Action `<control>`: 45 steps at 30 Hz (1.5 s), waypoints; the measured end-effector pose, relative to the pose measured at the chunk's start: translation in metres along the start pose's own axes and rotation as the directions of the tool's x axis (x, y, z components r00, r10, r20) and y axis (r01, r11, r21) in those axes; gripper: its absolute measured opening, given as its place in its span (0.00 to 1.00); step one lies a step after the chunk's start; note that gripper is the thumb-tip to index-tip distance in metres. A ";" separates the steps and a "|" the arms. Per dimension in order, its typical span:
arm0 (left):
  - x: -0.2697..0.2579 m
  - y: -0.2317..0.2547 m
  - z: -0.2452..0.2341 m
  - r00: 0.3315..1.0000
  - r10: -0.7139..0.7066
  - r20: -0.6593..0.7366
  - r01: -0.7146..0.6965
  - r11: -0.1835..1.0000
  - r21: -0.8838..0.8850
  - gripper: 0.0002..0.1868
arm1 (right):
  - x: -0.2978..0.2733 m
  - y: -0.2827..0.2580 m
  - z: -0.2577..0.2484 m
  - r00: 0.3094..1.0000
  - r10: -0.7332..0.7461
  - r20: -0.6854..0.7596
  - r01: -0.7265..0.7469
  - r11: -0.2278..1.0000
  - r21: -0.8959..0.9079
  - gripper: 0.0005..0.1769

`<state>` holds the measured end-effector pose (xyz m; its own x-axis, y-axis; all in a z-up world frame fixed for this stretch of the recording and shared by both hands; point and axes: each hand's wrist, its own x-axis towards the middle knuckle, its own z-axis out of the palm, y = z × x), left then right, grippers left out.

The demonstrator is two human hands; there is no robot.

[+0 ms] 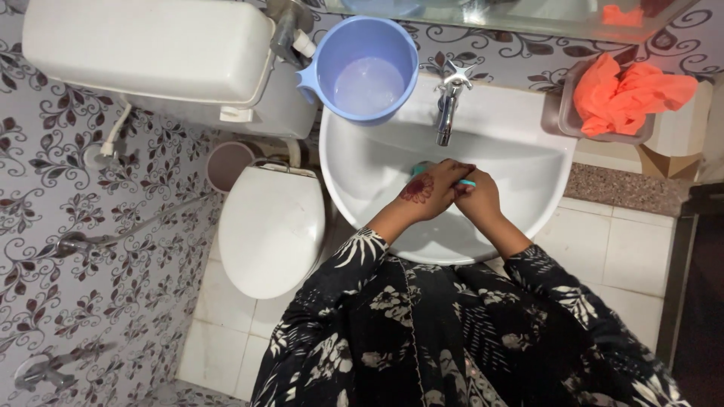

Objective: The person scrubs the interior basin of a white bathroom sink using a teal scrub brush. They repeatedly dip the brush into a blue plastic jug of water and scrub the sink surface, focusing on the basin and the area around the drain.

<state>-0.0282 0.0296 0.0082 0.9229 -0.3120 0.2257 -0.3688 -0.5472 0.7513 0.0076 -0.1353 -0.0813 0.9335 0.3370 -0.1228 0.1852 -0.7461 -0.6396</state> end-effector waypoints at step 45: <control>-0.009 -0.027 0.000 0.999 0.014 -0.032 -0.008 0.985 0.171 0.20 | 0.013 -0.022 0.001 0.996 -0.085 -0.019 0.087 0.986 0.146 0.13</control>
<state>-0.0263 0.0468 -0.0137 0.9206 -0.2946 0.2561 -0.3901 -0.6694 0.6322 0.0149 -0.1137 -0.0694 0.9200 0.3881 -0.0538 0.2186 -0.6224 -0.7515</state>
